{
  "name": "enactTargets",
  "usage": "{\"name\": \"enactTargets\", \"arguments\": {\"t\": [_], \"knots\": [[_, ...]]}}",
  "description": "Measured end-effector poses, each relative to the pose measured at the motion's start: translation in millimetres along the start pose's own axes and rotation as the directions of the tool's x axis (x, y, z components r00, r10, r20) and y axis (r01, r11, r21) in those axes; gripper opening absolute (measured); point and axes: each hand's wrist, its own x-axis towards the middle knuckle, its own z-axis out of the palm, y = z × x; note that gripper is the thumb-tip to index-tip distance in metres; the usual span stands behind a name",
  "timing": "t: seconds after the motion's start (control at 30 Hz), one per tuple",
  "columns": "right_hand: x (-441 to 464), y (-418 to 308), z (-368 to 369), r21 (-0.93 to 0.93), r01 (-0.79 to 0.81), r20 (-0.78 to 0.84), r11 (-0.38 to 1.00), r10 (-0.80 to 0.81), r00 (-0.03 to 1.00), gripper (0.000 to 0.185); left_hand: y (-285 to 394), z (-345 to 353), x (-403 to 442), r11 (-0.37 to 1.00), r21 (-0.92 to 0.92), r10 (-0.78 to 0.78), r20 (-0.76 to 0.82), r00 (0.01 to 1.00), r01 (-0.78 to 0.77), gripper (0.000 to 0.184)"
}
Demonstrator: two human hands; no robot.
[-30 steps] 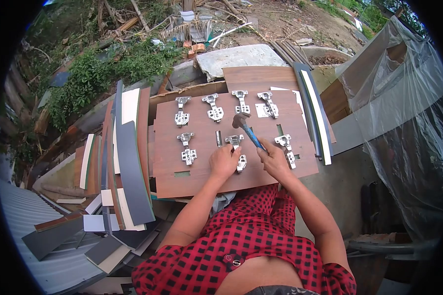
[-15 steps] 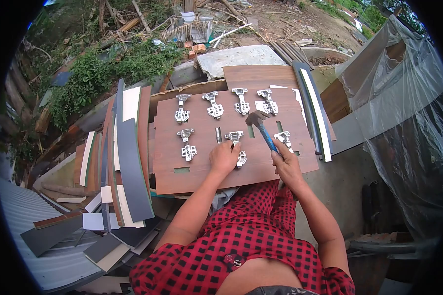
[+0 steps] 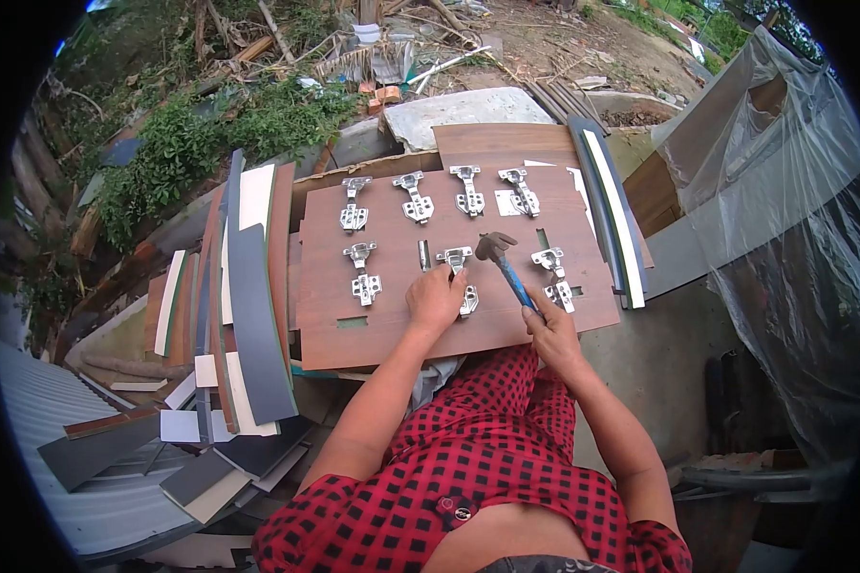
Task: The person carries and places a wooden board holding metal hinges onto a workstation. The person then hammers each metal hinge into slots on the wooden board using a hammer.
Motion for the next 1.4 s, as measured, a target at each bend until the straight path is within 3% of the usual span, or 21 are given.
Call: {"name": "enactTargets", "arguments": {"t": [0.07, 0.13, 0.17, 0.23, 0.27, 0.33, 0.47, 0.53, 0.67, 0.73, 0.87, 0.93, 1.03, 1.17, 1.23, 1.4], "knots": [[2, 1, 0, -0.032, 0.042, -0.032, 0.999, -0.043, 0.999, 0.037, -3, 2, 0, 1.0, -0.006, 0.0, 0.002, 1.0, 0.0, 0.035], [3, -11, -4, -0.153, -0.105, 0.061, 0.983, 0.116, 0.991, 0.038, -6, 7, 1, 0.998, -0.026, 0.055, -0.084, 0.995, -0.058, 0.038], [3, -20, -5, -0.155, -0.101, 0.061, 0.983, 0.112, 0.992, 0.038, -8, 9, 2, 0.998, -0.027, 0.056, -0.087, 0.995, -0.058, 0.038], [1, -35, -5, -0.056, -0.294, 0.107, 0.954, 0.298, 0.948, 0.038, -8, 8, 2, 0.998, -0.03, 0.045, -0.076, 0.996, -0.047, 0.038], [0, -31, -3, -0.061, -0.296, 0.112, 0.953, 0.301, 0.947, 0.038, -8, 8, 1, 0.999, -0.032, 0.037, -0.075, 0.996, -0.04, 0.038], [-2, -16, 1, -0.019, -0.034, 0.006, 0.999, 0.034, 0.999, 0.038, -3, 2, 0, 1.0, -0.014, 0.017, -0.013, 1.0, -0.017, 0.036], [0, -9, -2, -0.178, -0.028, 0.026, 0.984, 0.033, 0.999, 0.037, -3, 2, 3, 1.0, -0.002, 0.019, 0.016, 1.0, -0.019, 0.035], [-1, -30, -7, -0.082, -0.238, 0.094, 0.968, 0.245, 0.965, 0.037, -6, 5, 3, 0.998, -0.033, 0.044, -0.037, 0.998, -0.045, 0.038], [-7, -28, -6, 0.043, -0.236, 0.066, 0.971, 0.233, 0.97, 0.038, -1, -9, 3, 1.0, -0.017, -0.002, 0.101, 0.995, 0.004, 0.034], [-6, -6, -3, -0.08, 0.024, 0.017, 0.996, -0.023, 1.0, 0.038, -6, -8, 6, 0.999, -0.016, 0.035, 0.17, 0.985, -0.033, 0.034], [-6, -7, -8, -0.055, -0.075, 0.072, 0.996, 0.079, 0.994, 0.038, -9, -11, 8, 0.998, -0.064, 0.036, 0.235, 0.971, -0.022, 0.034], [-8, -21, -13, 0.097, -0.17, 0.069, 0.981, 0.164, 0.984, 0.037, -3, -17, 4, 0.999, -0.036, 0.046, 0.306, 0.951, -0.036, 0.035], [1, -38, -14, 0.16, -0.051, 0.017, 0.986, 0.049, 0.999, 0.039, 6, -6, -10, 0.998, 0.0, 0.067, 0.245, 0.967, -0.069, 0.035], [18, -55, -9, 0.155, -0.052, 0.056, 0.987, 0.043, 0.997, 0.039, 9, -1, -16, 0.996, 0.025, 0.086, 0.168, 0.982, -0.091, 0.035], [24, -58, -3, 0.09, -0.073, 0.15, 0.993, 0.059, 0.987, 0.039, 10, -2, -18, 0.997, 0.036, 0.058, 0.136, 0.989, -0.064, 0.035], [33, -56, 9, 0.067, -0.092, 0.217, 0.994, 0.076, 0.973, 0.04, 6, -4, -12, 0.997, 0.026, 0.067, 0.164, 0.984, -0.073, 0.035]]}}
